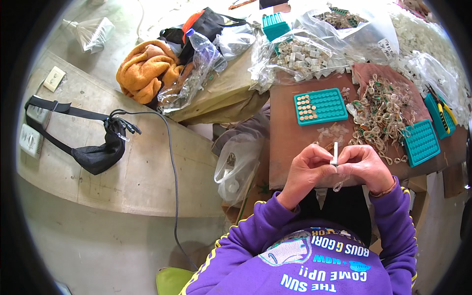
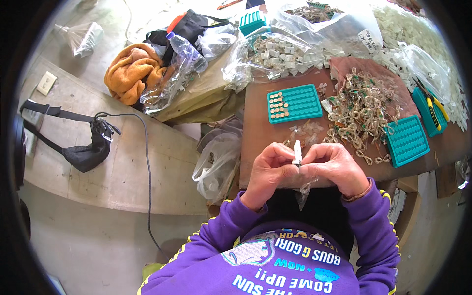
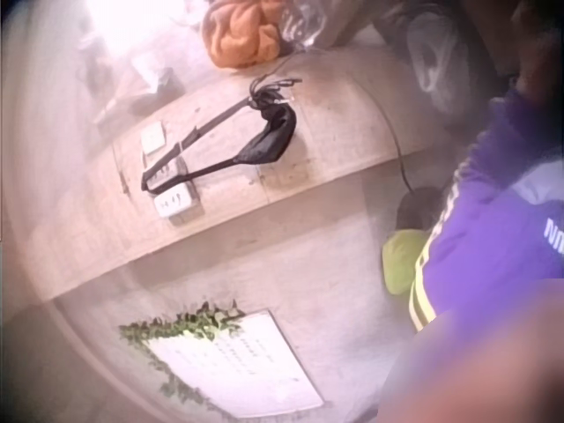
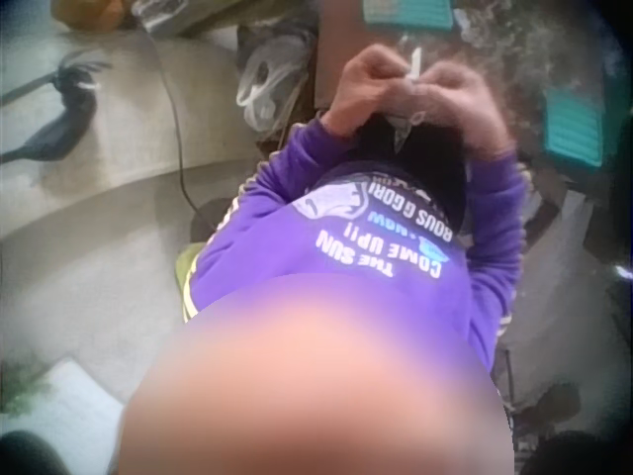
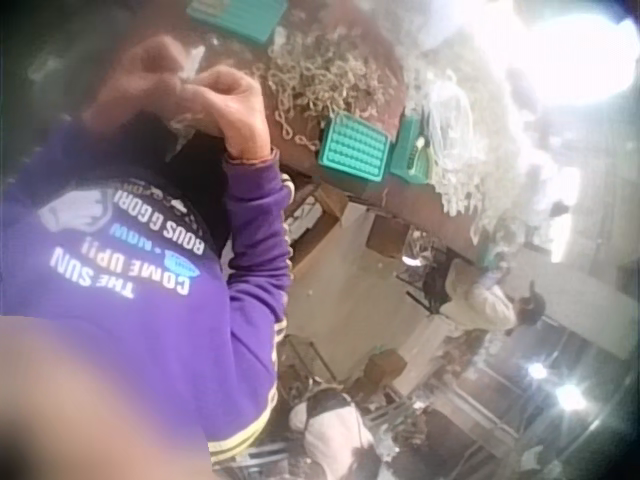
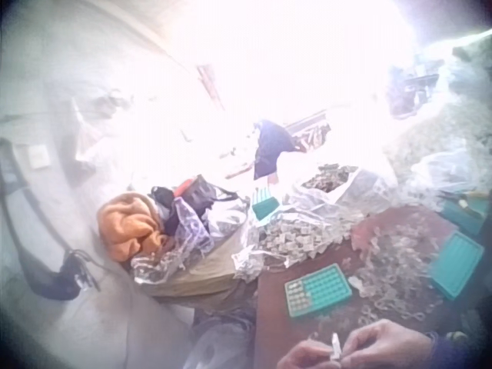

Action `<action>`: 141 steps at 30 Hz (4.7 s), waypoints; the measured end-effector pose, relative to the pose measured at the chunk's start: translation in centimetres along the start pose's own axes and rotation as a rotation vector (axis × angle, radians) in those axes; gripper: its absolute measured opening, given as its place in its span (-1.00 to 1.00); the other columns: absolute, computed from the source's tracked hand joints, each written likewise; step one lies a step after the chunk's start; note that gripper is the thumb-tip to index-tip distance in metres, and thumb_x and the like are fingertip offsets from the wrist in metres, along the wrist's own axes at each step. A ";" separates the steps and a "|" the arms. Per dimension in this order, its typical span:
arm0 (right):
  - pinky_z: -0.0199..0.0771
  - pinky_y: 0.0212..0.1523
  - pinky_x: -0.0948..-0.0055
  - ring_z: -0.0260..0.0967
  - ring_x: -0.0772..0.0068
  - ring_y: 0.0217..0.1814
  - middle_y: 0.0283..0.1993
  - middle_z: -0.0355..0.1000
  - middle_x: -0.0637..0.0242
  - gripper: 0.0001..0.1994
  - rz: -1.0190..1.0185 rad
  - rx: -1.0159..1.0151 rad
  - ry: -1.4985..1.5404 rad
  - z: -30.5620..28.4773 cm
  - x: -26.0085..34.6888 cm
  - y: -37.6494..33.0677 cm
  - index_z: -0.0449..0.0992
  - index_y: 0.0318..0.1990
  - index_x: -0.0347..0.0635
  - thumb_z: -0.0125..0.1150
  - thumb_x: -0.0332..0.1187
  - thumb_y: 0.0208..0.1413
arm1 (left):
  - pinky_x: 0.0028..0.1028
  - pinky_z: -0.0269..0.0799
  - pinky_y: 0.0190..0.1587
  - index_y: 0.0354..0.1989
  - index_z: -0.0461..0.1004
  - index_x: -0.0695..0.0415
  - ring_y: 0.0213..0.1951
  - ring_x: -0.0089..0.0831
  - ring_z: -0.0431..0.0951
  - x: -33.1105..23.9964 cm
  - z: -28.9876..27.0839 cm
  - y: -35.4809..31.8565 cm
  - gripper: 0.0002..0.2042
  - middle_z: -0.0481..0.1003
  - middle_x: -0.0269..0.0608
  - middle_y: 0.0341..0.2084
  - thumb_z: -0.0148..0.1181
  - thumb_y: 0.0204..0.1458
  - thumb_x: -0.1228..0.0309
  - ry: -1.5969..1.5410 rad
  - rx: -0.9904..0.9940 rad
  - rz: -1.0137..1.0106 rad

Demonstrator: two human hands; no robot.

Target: The person repeatedly picks small white plastic housings and LED modules from a pile, inserts the LED into the housing, and places the assembled unit into a teal tray. The person occasionally tests the LED by pressing it to confirm it lights up before placing it in the tray.

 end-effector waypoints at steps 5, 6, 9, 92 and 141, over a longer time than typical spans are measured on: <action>0.35 -0.29 0.63 0.38 0.64 -0.36 -0.41 0.47 0.41 -0.79 0.095 0.153 0.076 -0.4 0.4 1.2 0.45 -0.44 -0.22 0.43 -0.55 -0.16 | -0.54 0.41 -0.10 -0.24 0.42 0.18 -0.17 -0.54 0.47 -0.3 -0.2 1.3 -0.74 0.41 -0.31 -0.28 0.35 -0.08 0.65 -0.147 0.241 -0.077; 0.34 -0.29 0.63 0.38 0.64 -0.35 -0.40 0.47 0.40 -0.78 0.115 0.177 0.071 -0.3 0.4 1.5 0.44 -0.44 -0.21 0.43 -0.55 -0.18 | -0.53 0.42 -0.10 -0.24 0.42 0.18 -0.17 -0.54 0.47 -0.3 0.0 1.5 -0.74 0.41 -0.30 -0.27 0.35 -0.07 0.65 -0.184 0.285 -0.085; 0.31 -0.27 0.63 0.38 0.62 -0.34 -0.37 0.46 0.39 -0.76 0.119 0.199 0.070 0.0 0.2 2.1 0.42 -0.46 -0.18 0.44 -0.52 -0.21 | -0.52 0.42 -0.07 -0.23 0.42 0.18 -0.15 -0.52 0.48 -0.3 -0.1 1.7 -0.77 0.42 -0.28 -0.27 0.30 -0.02 0.66 -0.213 0.292 -0.072; 0.50 -0.21 0.34 0.52 0.17 -0.30 -0.34 0.54 0.15 -0.85 -0.450 -0.172 -1.389 -2.7 2.7 20.1 0.62 -0.32 -0.23 0.29 -0.49 -0.11 | -0.60 0.37 -0.28 -0.13 0.39 0.13 -0.35 -0.55 0.42 2.9 -4.9 3.4 -0.84 0.51 -0.22 -0.28 0.12 0.22 0.34 -0.720 -0.458 0.098; 0.49 -0.25 0.28 0.49 0.11 -0.30 -0.35 0.50 0.23 -0.86 -0.597 -0.336 -1.358 -1.9 3.1 16.3 0.63 -0.24 -0.08 0.22 -0.40 0.04 | -0.47 0.49 -0.27 -0.12 0.34 0.17 -0.34 -0.43 0.56 3.0 -5.0 3.3 -0.83 0.52 -0.13 -0.30 0.08 0.24 0.35 -0.609 -0.413 0.036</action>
Point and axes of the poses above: each hand's wrist, its own y-axis towards the middle knuckle, its own z-axis out of the palm, x = y × z, the point moved 4 cm from there along y, towards the middle knuckle
